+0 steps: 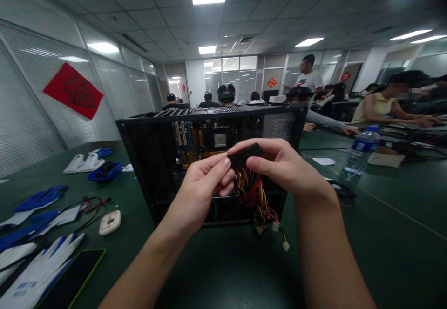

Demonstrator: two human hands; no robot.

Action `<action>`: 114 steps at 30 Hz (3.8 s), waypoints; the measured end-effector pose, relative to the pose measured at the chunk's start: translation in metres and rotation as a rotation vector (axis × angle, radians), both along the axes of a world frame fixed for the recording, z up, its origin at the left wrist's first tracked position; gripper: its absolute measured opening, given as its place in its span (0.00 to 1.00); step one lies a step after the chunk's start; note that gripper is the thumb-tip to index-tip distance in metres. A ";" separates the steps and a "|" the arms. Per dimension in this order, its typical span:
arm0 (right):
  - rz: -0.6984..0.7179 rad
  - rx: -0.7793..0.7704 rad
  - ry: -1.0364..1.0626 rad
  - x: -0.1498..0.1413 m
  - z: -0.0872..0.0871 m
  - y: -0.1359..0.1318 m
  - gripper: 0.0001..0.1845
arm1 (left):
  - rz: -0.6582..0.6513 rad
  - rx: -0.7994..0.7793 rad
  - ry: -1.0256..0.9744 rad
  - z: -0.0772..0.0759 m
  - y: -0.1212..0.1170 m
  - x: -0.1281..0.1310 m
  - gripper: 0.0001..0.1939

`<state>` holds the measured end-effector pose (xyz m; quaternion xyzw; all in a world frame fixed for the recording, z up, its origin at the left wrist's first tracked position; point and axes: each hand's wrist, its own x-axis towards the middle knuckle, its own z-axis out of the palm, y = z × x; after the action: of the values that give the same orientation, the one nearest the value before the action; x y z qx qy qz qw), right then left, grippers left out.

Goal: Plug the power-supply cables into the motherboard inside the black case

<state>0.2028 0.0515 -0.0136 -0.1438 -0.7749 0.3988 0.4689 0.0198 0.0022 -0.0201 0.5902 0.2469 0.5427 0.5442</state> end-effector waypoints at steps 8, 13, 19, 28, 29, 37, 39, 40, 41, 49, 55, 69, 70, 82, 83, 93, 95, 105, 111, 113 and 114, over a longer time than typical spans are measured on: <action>-0.106 0.004 0.026 -0.008 0.003 -0.006 0.17 | 0.034 0.011 -0.001 -0.003 -0.001 0.001 0.13; -0.130 -0.043 0.078 -0.018 -0.001 -0.004 0.20 | 0.057 -0.003 -0.077 -0.006 0.001 0.005 0.13; -0.114 -0.082 0.111 -0.019 -0.003 0.001 0.21 | 0.041 -0.011 -0.114 -0.011 0.001 0.011 0.13; -0.183 -0.067 0.118 -0.018 -0.003 0.003 0.22 | 0.027 -0.007 -0.111 -0.016 0.005 0.014 0.15; -0.200 -0.063 0.130 -0.018 -0.003 0.004 0.22 | 0.018 -0.018 -0.123 -0.016 0.006 0.014 0.15; -0.304 0.006 0.108 -0.021 -0.002 0.005 0.20 | 0.028 -0.066 -0.184 -0.018 0.006 0.019 0.16; -0.315 0.012 0.084 -0.020 -0.001 0.004 0.20 | 0.029 -0.079 -0.184 -0.020 0.007 0.019 0.16; -0.320 0.013 0.074 -0.020 -0.001 0.004 0.20 | 0.028 -0.083 -0.183 -0.020 0.007 0.020 0.16; -0.325 0.013 0.067 -0.019 0.000 0.003 0.20 | 0.027 -0.086 -0.181 -0.021 0.008 0.020 0.16; -0.275 -0.028 0.068 -0.015 -0.001 0.004 0.18 | 0.031 -0.081 -0.177 -0.024 0.010 0.021 0.16; -0.244 -0.083 0.109 -0.015 -0.001 0.003 0.19 | 0.006 -0.081 -0.176 -0.024 0.013 0.019 0.18; -0.238 -0.190 0.160 -0.019 -0.002 0.003 0.18 | 0.055 -0.068 -0.222 -0.027 0.015 0.018 0.21; -0.233 -0.195 0.168 -0.019 -0.002 0.003 0.18 | 0.064 -0.064 -0.216 -0.026 0.015 0.018 0.21; -0.213 -0.219 0.186 -0.021 -0.002 0.003 0.19 | 0.099 -0.079 -0.236 -0.028 0.019 0.015 0.22; -0.210 -0.219 0.185 -0.020 -0.002 0.003 0.19 | 0.099 -0.087 -0.243 -0.028 0.019 0.015 0.22; -0.231 -0.183 0.179 -0.022 -0.001 0.001 0.17 | 0.121 -0.140 -0.363 -0.025 0.020 0.015 0.20; -0.232 -0.174 0.193 -0.026 -0.003 0.003 0.17 | 0.142 -0.127 -0.389 -0.026 0.020 0.017 0.21; -0.280 -0.158 0.273 -0.049 -0.008 0.007 0.17 | 0.275 -0.113 -0.464 -0.024 0.021 0.015 0.22; -0.261 -0.184 0.284 -0.054 -0.010 0.009 0.18 | 0.300 -0.101 -0.445 -0.023 0.023 0.012 0.22; -0.249 -0.184 0.289 -0.053 -0.011 0.010 0.18 | 0.306 -0.099 -0.426 -0.023 0.023 0.013 0.22; -0.254 -0.178 0.285 -0.052 -0.011 0.010 0.18 | 0.308 -0.099 -0.418 -0.023 0.022 0.013 0.23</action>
<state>0.1508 0.0613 -0.0246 -0.2231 -0.6379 0.4200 0.6058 0.0328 0.0245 -0.0433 0.3934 0.2422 0.7165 0.5227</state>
